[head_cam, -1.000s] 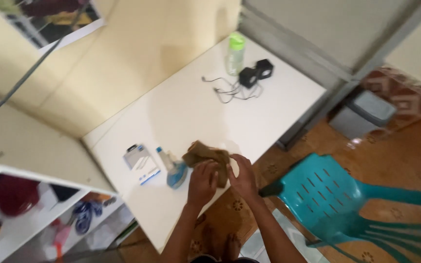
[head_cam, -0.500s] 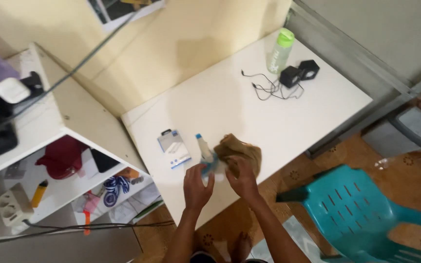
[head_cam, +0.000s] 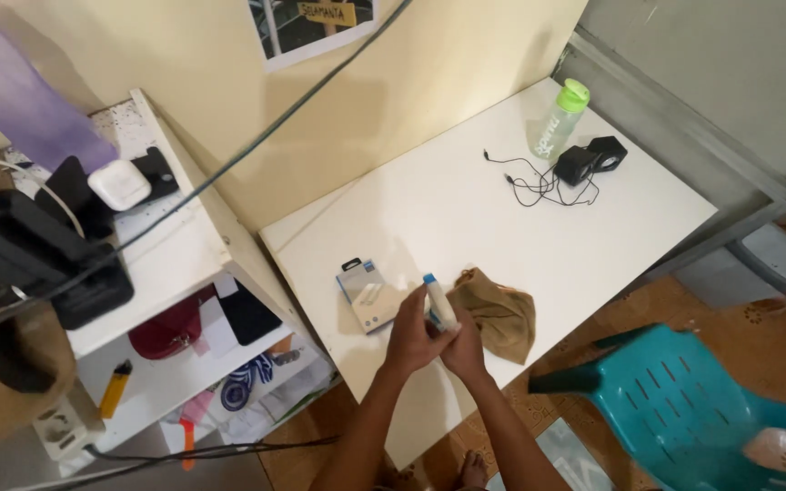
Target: Cleaning a white table with a spray bottle and cloth.
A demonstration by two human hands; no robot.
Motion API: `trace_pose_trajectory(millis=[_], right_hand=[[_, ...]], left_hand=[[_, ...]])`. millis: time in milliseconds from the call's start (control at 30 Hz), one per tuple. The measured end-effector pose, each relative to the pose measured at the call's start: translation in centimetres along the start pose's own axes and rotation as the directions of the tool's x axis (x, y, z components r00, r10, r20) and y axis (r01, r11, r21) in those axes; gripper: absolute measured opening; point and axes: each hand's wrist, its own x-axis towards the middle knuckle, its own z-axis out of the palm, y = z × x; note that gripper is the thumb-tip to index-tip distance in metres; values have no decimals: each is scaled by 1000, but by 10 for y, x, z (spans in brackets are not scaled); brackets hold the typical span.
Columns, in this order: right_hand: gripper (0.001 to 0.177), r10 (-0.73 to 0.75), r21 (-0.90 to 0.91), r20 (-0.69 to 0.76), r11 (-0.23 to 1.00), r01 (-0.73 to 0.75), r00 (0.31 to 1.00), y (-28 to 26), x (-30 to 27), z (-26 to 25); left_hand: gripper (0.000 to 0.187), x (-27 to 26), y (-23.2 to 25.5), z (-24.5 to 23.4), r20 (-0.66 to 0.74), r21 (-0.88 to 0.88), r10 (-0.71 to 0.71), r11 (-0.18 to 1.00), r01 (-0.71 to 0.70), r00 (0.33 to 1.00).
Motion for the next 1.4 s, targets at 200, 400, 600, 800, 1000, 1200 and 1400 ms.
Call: trace_pose_trajectory(millis=[200, 400, 600, 800, 1000, 1200, 1400], right_hand=[[49, 103, -96, 11, 990, -102, 995, -20, -2, 26], [68, 6, -122, 339, 992, 38, 941, -9, 26, 15], [58, 201, -264, 270, 956, -128, 942, 58, 58, 57], [63, -83, -273, 239, 950, 149, 967, 29, 70, 99], [96, 11, -378, 322, 918, 118, 947, 8, 67, 118], [101, -204, -419, 198, 867, 271, 959, 36, 52, 135], [106, -63, -458, 199, 877, 149, 978, 23, 61, 105]], left_hand=[[77, 2, -2, -42, 107, -301, -221, 922, 244, 969], [69, 3, -43, -65, 11, -389, -277, 884, 259, 961], [67, 10, -34, -101, -66, -241, -121, 965, 102, 990], [76, 12, -41, -117, -169, -120, -240, 968, 222, 956], [70, 22, -22, -138, -215, -33, -240, 971, 238, 947], [67, 30, -10, -139, -246, -65, -266, 964, 258, 932], [64, 33, -17, -126, -241, -127, -270, 961, 245, 932]])
